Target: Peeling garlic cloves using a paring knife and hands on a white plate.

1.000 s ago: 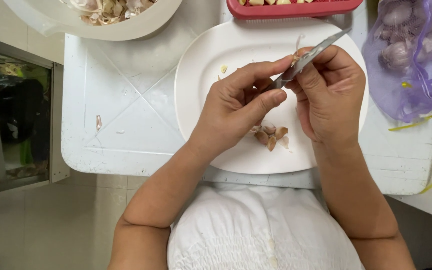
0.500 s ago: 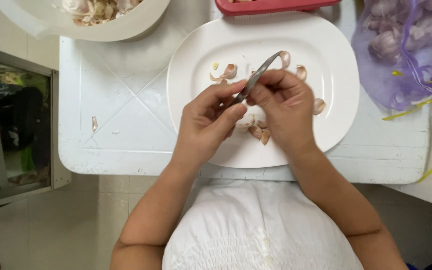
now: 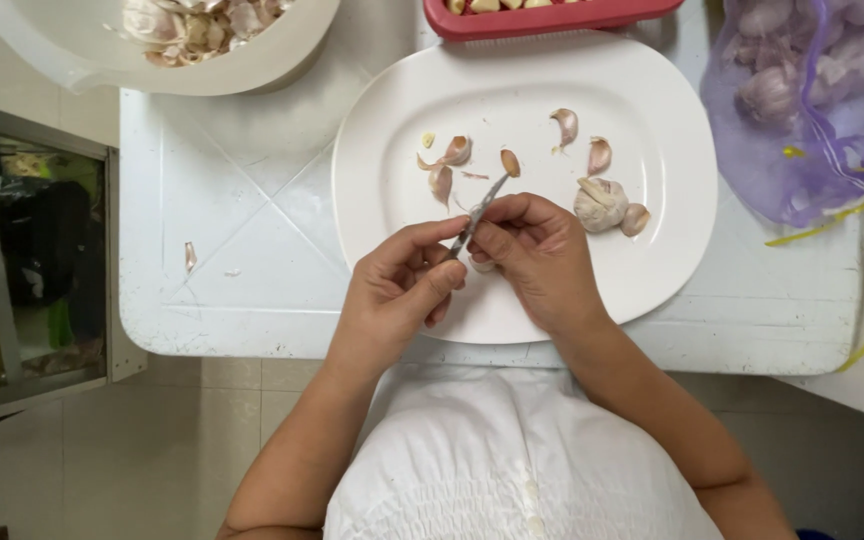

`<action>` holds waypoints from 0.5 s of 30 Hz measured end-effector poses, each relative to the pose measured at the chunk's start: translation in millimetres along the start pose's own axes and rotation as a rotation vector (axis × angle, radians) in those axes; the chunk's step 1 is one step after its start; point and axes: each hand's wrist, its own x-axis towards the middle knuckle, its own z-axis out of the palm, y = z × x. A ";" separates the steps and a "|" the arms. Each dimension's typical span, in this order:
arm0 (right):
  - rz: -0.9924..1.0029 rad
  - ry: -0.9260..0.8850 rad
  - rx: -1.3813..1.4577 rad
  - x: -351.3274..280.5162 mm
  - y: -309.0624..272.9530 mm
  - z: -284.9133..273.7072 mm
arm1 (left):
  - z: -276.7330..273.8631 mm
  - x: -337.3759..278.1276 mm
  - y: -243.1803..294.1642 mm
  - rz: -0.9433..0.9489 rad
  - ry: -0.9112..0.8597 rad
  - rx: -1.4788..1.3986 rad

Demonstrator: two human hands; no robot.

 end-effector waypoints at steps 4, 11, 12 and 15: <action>0.020 -0.016 0.030 -0.9 -0.4 -8.2 | 6.0 -1.2 -3.7 -0.002 0.028 -0.076; -0.325 -0.026 -0.329 -4.4 -26.6 -11.1 | 21.4 2.0 -1.6 0.128 0.109 0.050; -0.400 -0.019 -0.416 -9.3 -29.7 -8.4 | 25.1 2.6 1.8 0.147 0.098 0.121; -0.443 0.001 -0.468 -11.8 -33.8 -1.3 | 29.5 4.8 -4.7 0.146 0.083 0.115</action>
